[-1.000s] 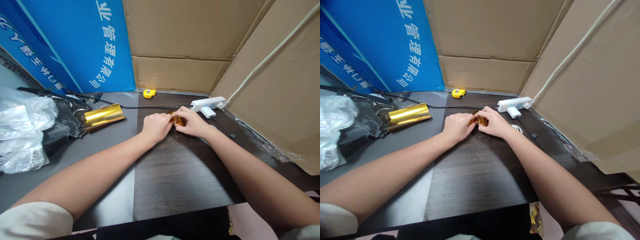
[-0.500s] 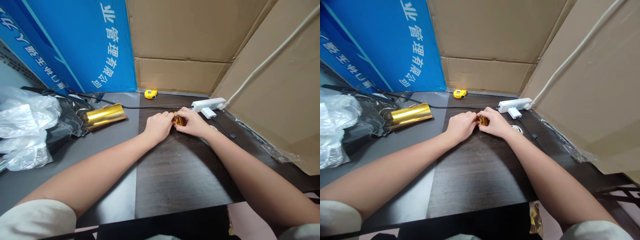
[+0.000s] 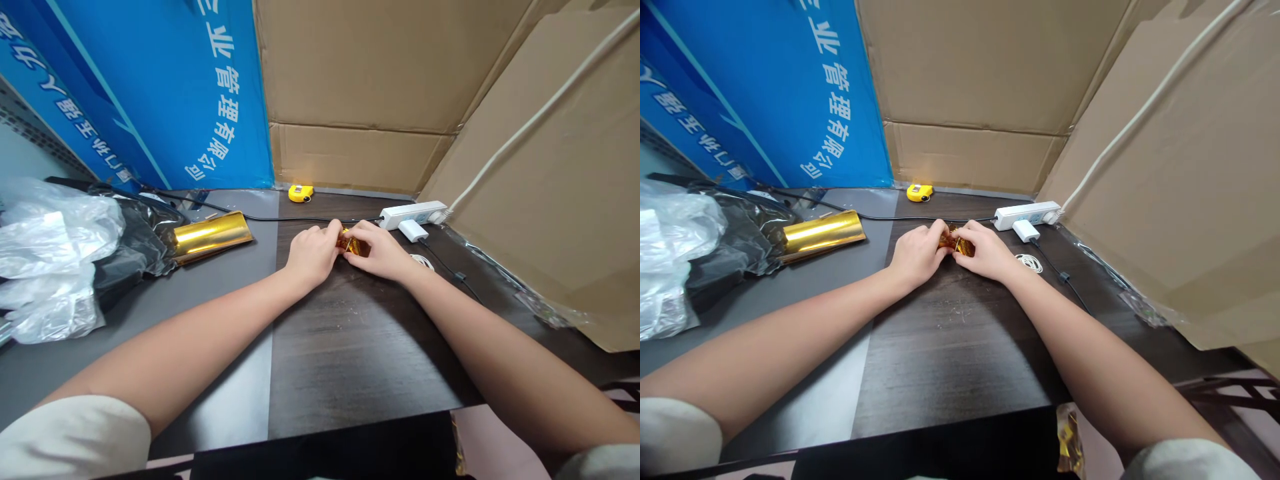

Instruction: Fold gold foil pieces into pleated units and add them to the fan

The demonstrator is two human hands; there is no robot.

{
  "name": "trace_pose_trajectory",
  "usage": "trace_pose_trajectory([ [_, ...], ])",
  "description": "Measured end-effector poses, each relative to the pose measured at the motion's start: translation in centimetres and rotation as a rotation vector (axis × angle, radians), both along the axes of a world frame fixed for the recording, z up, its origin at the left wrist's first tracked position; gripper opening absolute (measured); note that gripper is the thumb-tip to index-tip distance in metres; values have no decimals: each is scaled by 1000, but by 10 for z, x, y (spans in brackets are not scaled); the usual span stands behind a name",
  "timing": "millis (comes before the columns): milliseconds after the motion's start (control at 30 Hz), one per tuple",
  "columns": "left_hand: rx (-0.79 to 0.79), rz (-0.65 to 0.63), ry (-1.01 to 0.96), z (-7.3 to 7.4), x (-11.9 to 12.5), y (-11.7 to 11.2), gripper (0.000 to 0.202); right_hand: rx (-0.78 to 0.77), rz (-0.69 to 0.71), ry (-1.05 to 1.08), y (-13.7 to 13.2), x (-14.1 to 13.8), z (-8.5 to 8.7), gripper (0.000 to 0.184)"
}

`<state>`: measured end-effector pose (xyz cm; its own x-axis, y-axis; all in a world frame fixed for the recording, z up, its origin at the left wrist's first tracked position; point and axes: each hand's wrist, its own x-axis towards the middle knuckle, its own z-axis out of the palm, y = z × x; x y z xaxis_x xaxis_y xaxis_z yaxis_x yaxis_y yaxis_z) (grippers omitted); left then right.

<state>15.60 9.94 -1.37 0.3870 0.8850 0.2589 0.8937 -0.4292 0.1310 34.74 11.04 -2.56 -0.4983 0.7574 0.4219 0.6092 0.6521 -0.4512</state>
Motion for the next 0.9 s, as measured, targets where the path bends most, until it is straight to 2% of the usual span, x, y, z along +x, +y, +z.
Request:
trace_pose_trajectory([
  [100,-19,1,-45,2,0,1,26,-15,15,-10,1,1,0,22],
  [267,-39,-76,-145,1,-5,-3,22,-51,51,-14,2,3,1,32],
  [533,-81,-55,-347,-3,-5,-3,21,-103,58,-8,1,-2,-4,39],
  [633,-96,-59,-395,-4,-5,1,24,-116,46,-9,3,-5,-9,35],
  [767,-87,-35,-414,-5,-5,4,26,-144,36,-11,3,-7,-13,18],
  [900,-78,-7,-410,-5,-4,4,30,-183,52,-21,2,-3,-12,23],
])
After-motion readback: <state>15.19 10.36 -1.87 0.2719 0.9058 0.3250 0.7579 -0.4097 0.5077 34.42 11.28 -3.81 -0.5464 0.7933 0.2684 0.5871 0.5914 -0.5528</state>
